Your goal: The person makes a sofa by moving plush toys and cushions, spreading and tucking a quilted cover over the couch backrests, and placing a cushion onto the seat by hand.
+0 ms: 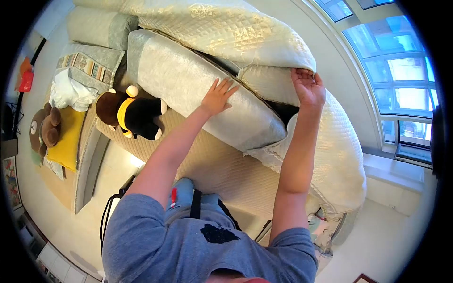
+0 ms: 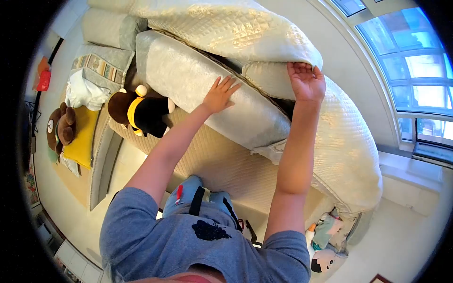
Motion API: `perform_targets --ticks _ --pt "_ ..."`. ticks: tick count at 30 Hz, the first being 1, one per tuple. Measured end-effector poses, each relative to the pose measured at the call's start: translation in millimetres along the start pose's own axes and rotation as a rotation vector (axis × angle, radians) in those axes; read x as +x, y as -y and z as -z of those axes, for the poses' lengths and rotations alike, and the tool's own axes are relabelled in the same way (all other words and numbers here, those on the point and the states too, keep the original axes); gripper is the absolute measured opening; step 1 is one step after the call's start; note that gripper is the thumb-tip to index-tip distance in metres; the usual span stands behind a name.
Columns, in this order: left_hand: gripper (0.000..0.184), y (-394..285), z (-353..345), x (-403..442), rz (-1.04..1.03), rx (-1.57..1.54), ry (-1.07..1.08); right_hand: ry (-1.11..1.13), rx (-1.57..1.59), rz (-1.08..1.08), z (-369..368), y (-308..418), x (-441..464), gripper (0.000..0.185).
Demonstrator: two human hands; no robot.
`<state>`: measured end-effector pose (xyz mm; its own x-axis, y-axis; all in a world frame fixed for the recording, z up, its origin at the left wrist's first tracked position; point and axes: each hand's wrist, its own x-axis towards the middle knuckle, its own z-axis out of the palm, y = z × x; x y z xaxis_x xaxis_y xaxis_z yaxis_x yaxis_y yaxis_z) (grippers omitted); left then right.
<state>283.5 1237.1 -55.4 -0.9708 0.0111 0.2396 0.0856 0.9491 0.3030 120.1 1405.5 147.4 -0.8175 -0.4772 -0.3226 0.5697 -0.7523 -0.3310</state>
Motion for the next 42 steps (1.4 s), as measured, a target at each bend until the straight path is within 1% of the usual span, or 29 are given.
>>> perform_targets --ticks 2,3,4,6,7,8,9,10,12,13,14,16,19,20,21,23,25,26,28,29,31,34,35,36,37,38,39,40,42 --pt "0.065 11.7 -22.0 25.9 0.038 -0.102 0.004 0.048 0.008 -0.011 5.5 -2.6 -1.7 0.021" --pt "0.06 18.5 -36.3 41.8 0.102 -0.12 0.046 -0.043 -0.024 0.055 7.9 -5.5 -3.4 0.02" --pt "0.06 22.6 -34.8 58.1 0.1 -0.124 0.042 -0.042 -0.028 0.057 7.9 -10.4 -8.8 0.02" --pt "0.054 29.8 -30.0 82.9 0.514 -1.158 -0.068 -0.148 -0.103 0.133 11.7 -17.8 -21.2 0.022" --pt "0.054 33.3 -18.8 89.9 0.511 -1.164 -0.058 0.001 -0.073 0.055 29.6 -13.9 -22.5 0.023" --pt "0.052 37.8 -7.1 95.6 0.639 -1.517 -0.06 -0.008 -0.071 0.066 47.2 -11.4 -20.7 0.023" --pt "0.049 37.4 -2.3 97.2 0.771 -1.869 -0.056 0.074 -0.073 0.04 59.3 -13.1 -22.5 0.022" --pt "0.049 37.0 -6.5 94.8 0.769 -1.872 -0.036 0.158 -0.077 0.016 64.7 -18.0 -26.1 0.02" --pt "0.047 35.1 -12.4 93.1 0.795 -1.832 0.008 0.168 -0.071 0.045 74.9 -33.5 -33.9 0.017" --pt "0.047 27.2 -15.0 93.1 0.704 -1.872 -0.035 0.128 -0.049 0.059 81.2 -41.7 -36.5 0.016" --pt "0.047 19.1 -17.1 96.1 0.692 -1.869 -0.011 0.089 -0.026 0.076 87.0 -51.0 -38.6 0.014" --pt "0.048 -10.2 1.5 98.8 0.6 -2.02 -0.24 0.038 -0.003 0.106 104.0 -70.9 -44.5 0.012" --pt "0.049 -30.4 30.6 105.7 0.549 -1.977 -0.229 -0.053 0.057 0.071 139.9 -100.9 -35.9 0.013" --pt "0.049 -34.0 32.9 108.0 0.54 -1.978 -0.218 -0.168 -0.014 0.002 150.3 -111.1 -30.6 0.015" --pt "0.048 -36.7 35.3 110.0 0.511 -2.055 -0.173 -0.281 -0.083 -0.07 153.7 -118.0 -26.2 0.018" --pt "0.047 -42.5 42.8 113.2 0.479 -2.121 -0.125 -0.322 -0.091 -0.082 134.5 -127.8 -21.6 0.024" --pt "0.048 -58.0 55.8 109.5 0.45 -2.465 -0.01 -0.366 -0.088 -0.108 128.9 -132.1 -15.3 0.031" --pt "0.048 -65.1 63.9 105.8 0.452 -2.452 -0.011 -0.014 0.542 -0.236 129.2 -130.5 -8.3 0.038" --pt "0.052 -78.6 80.3 97.7 0.376 -2.62 0.278 0.359 1.175 -0.355 138.0 -123.8 13.1 0.045" --pt "0.052 -81.5 81.5 96.6 0.385 -2.609 0.274 0.394 1.066 -0.266 148.3 -115.0 29.2 0.046" --pt "0.055 -85.9 83.8 94.2 0.232 -2.76 0.339 0.456 0.84 -0.091 172.3 -93.9 62.4 0.048" --pt "0.054 -77.3 75.4 97.6 0.265 -2.753 0.292 0.522 0.606 0.071 156.5 -82.2 67.4 0.05" --pt "0.054 -71.6 72.0 97.7 0.261 -2.746 0.282 0.215 0.484 0.264 112.6 -77.3 41.1 0.052" --pt "0.052 -65.0 68.2 97.1 0.462 -2.562 0.24 -0.094 0.35 0.448 86.0 -74.2 26.0 0.054" --pt "0.05 -58.1 61.4 95.3 0.647 -2.367 0.198 -0.09 0.351 0.441 93.1 -67.6 27.5 0.054" --pt "0.05 -51.3 54.1 93.6 0.647 -2.364 0.193 0.047 0.391 0.394 101.5 -57.5 26.5 0.053" --pt "0.048 -43.3 43.5 92.6 0.745 -2.248 0.085 0.183 0.429 0.348 107.3 -52.4 26.9 0.052" --pt "0.046 -35.8 40.5 92.9 0.835 -2.128 -0.019 0.185 0.429 0.347 100.1 -53.9 20.0 0.052" --pt "0.045 -13.4 35.0 96.4 0.888 -2.062 -0.034 0.066 0.355 0.367 89.7 -52.7 4.4 0.052"
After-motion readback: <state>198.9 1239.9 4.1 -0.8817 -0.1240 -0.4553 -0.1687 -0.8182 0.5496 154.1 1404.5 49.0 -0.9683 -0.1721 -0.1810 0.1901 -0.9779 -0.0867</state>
